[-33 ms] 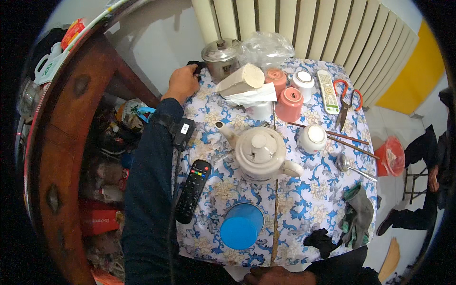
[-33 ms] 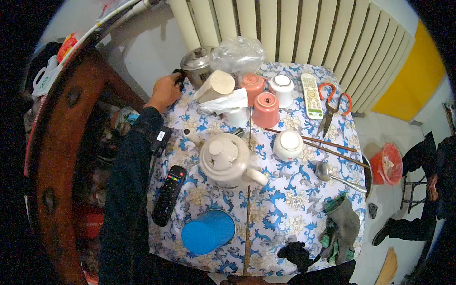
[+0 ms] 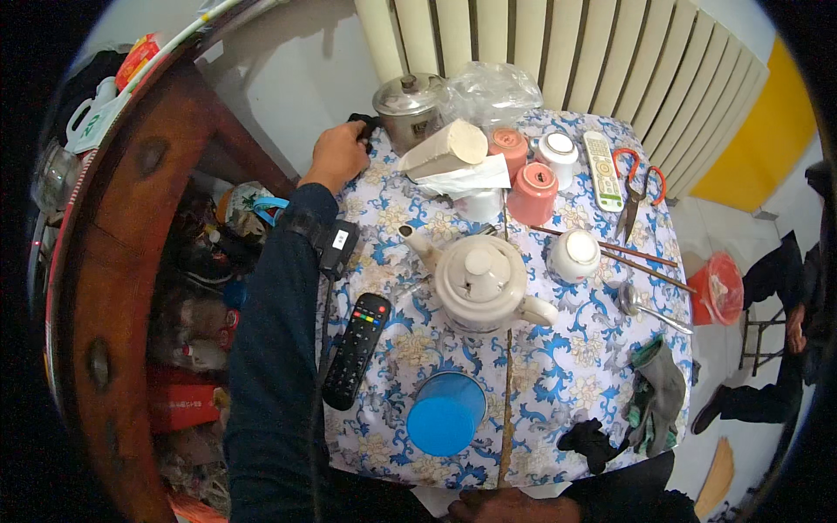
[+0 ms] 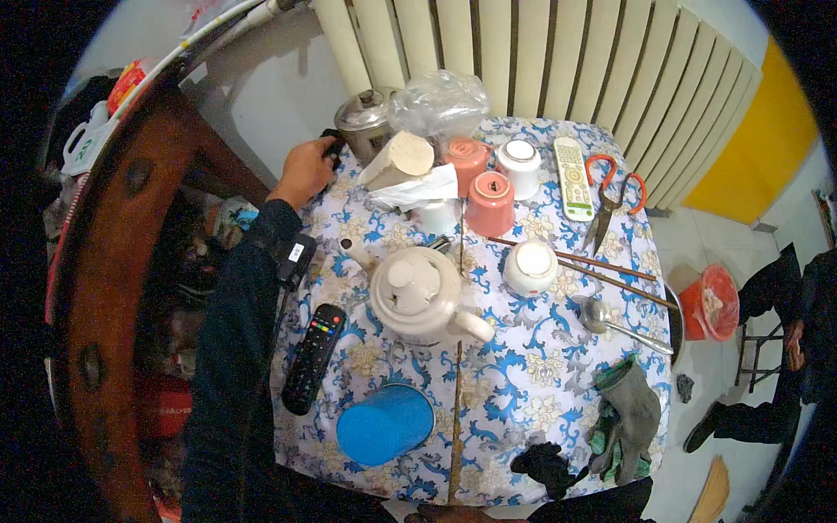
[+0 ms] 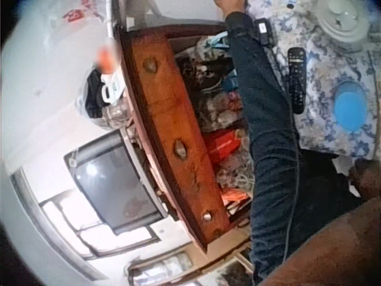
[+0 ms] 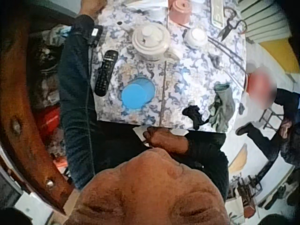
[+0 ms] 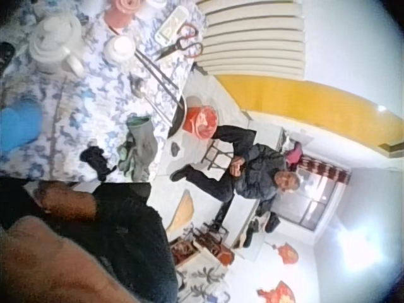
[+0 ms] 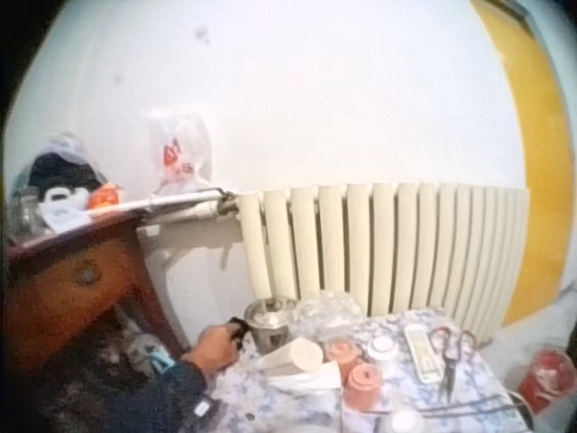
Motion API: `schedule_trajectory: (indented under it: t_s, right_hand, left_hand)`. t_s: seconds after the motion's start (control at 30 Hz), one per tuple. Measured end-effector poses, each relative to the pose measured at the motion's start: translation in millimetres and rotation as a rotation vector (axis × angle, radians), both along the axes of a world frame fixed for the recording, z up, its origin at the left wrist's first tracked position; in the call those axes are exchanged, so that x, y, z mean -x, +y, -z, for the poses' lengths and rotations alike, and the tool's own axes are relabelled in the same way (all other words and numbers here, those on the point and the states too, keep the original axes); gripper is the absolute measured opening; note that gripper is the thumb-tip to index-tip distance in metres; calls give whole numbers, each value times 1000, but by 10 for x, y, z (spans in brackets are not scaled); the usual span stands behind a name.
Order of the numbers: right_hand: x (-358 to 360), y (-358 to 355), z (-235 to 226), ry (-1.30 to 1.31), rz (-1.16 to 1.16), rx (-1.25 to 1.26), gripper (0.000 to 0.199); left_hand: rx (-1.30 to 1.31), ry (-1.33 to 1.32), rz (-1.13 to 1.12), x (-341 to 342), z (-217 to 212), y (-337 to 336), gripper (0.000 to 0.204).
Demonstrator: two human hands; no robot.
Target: The person wipes a green fly swatter, a remote control, a blue cup, and a metal container lid with a black cloth. The person handles each item one at a time, wiping the surfaces and placing them back on the table.
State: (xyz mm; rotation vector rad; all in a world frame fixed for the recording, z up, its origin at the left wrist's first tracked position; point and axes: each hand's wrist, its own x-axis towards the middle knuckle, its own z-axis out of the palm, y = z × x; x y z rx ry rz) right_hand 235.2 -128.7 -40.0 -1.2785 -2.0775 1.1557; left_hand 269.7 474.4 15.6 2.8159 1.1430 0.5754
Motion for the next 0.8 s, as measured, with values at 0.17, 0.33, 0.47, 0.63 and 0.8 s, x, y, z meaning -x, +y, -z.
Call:
schedule_trajectory:
  t_s: [0.17, 0.33, 0.47, 0.63, 0.8]
  right_hand:
    - [-15, 68, -136, -2, -77, 78, 34]
    - [64, 153, -192, -54, 70, -110, 37]
    - [63, 265, -163, -203, -275, 120, 41]
    - [101, 236, -161, -173, -306, 129, 43]
    - [138, 167, -169, -201, -326, 83, 44]
  left_hand:
    - [-18, -59, 126, 197, -30, -364, 36]
    - [40, -72, 238, 490, -103, -797, 38]
    - [24, -67, 281, 739, -116, -1053, 36]
    - [68, -16, 263, 1148, -103, -1338, 35]
    - [61, -19, 227, 1605, -124, -1611, 35]
